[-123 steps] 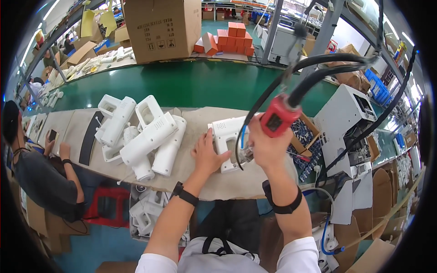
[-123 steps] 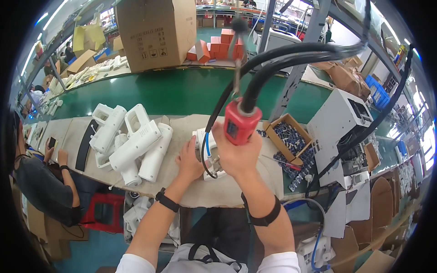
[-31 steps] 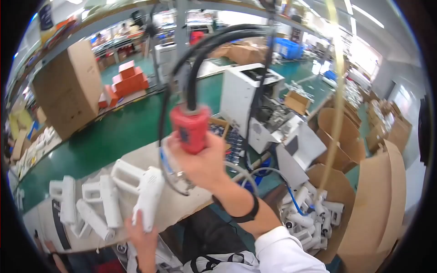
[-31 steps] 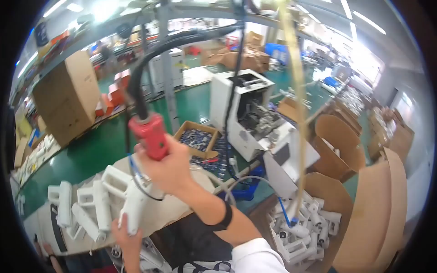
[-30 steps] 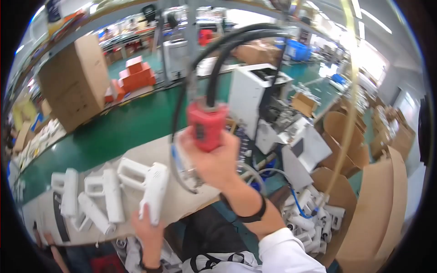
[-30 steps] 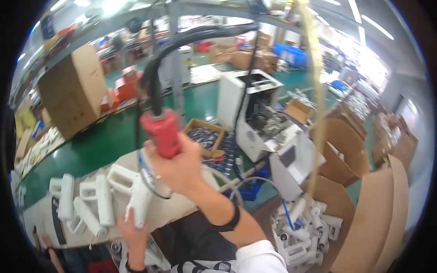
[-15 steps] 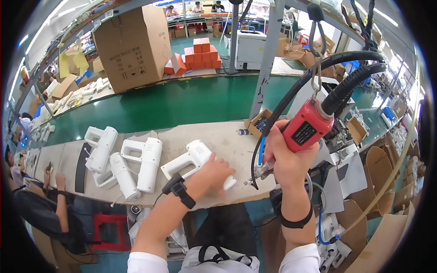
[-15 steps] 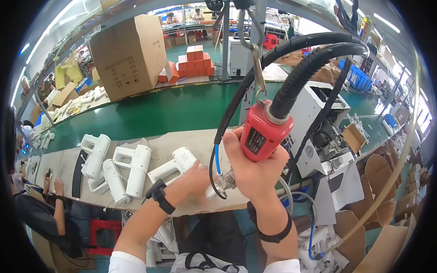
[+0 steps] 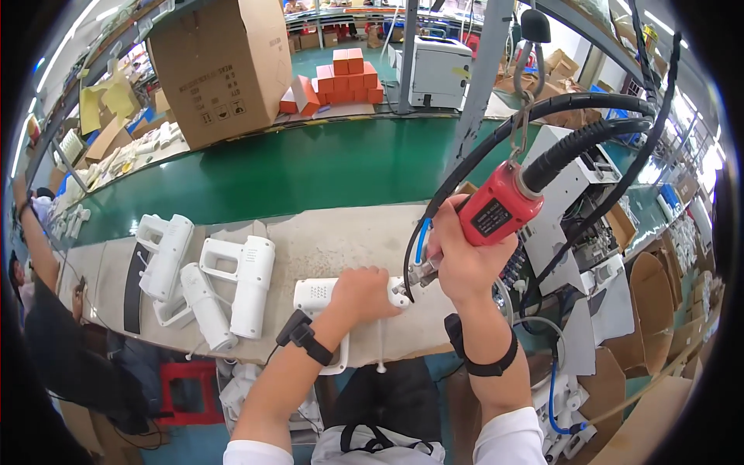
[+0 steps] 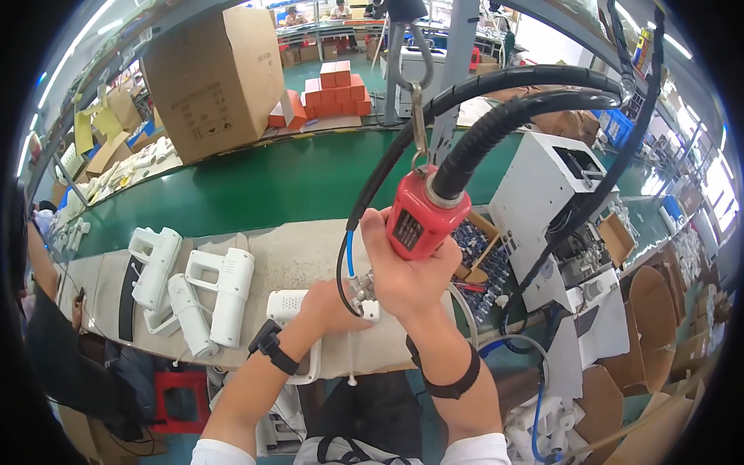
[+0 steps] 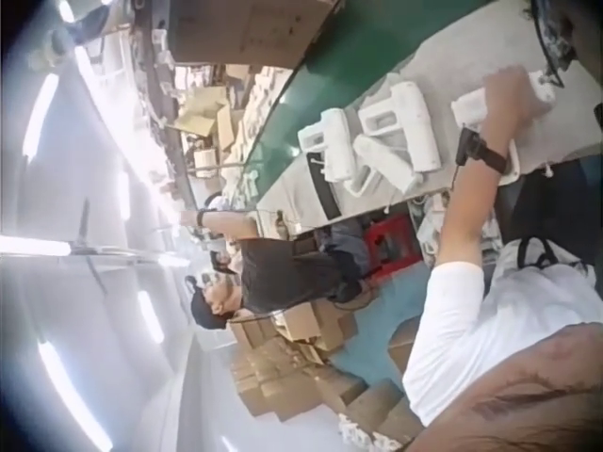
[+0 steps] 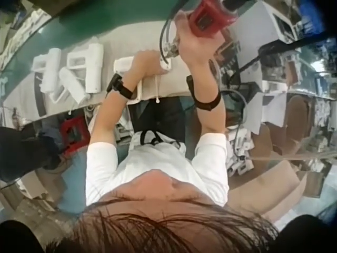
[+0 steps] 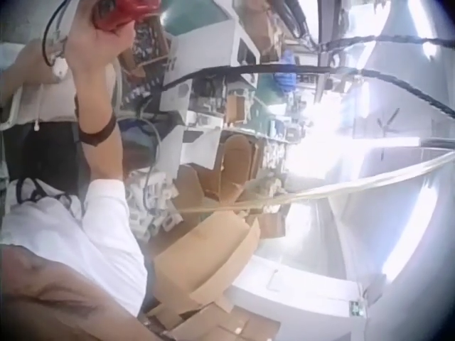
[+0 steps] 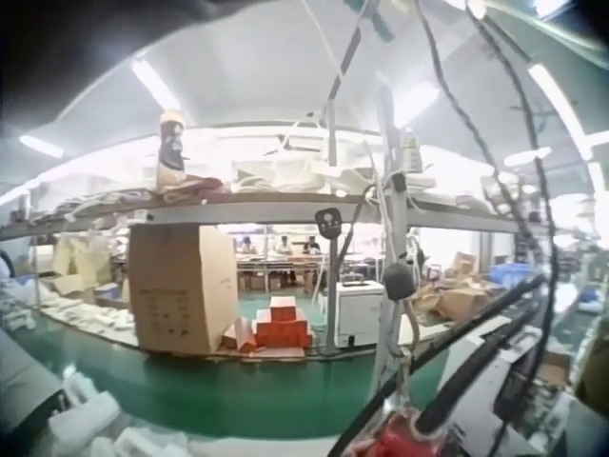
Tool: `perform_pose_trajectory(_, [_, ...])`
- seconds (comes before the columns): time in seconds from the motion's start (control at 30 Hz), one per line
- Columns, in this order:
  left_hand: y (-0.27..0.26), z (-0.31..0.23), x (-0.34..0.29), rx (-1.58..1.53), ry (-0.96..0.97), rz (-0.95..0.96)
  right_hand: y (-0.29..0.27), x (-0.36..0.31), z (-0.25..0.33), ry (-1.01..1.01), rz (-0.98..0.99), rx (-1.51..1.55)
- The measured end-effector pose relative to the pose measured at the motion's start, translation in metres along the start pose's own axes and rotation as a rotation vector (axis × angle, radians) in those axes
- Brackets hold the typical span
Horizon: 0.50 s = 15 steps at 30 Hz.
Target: The person picks up a white plastic housing from a bin, places it on the workbench, and drives screws into it using a power screwdriver. After finishing, the person places the housing into a cardboard box and repeats the process with another housing.
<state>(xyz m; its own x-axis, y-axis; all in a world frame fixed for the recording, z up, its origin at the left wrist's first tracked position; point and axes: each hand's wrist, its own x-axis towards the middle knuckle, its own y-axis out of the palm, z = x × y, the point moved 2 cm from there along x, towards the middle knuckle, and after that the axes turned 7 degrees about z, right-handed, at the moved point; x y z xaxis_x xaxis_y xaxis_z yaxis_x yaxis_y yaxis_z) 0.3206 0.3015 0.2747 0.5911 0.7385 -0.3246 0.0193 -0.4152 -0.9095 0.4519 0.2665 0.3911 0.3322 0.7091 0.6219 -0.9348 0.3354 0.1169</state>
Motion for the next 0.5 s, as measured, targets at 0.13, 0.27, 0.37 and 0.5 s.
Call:
perform_pose_trajectory(0.13, [-0.003, -0.003, -0.004, -0.061, -0.009, -0.048, 0.01, 0.006, -0.009, 0.023, -0.014, 0.049])
perform_pose_trajectory(0.27, [-0.001, 0.002, -0.003, -0.068, -0.033, -0.099, 0.019, 0.003, -0.042, 0.056, 0.002, -0.004])
perform_pose_trajectory(0.37, [0.003, 0.012, -0.01, -0.024, -0.024, -0.124, 0.035, -0.008, -0.05, 0.112, 0.021, -0.062])
perform_pose_trajectory(0.5, [0.011, 0.008, -0.004, -0.055, 0.034, -0.113, 0.019, -0.014, -0.075, 0.044, -0.002, -0.18])
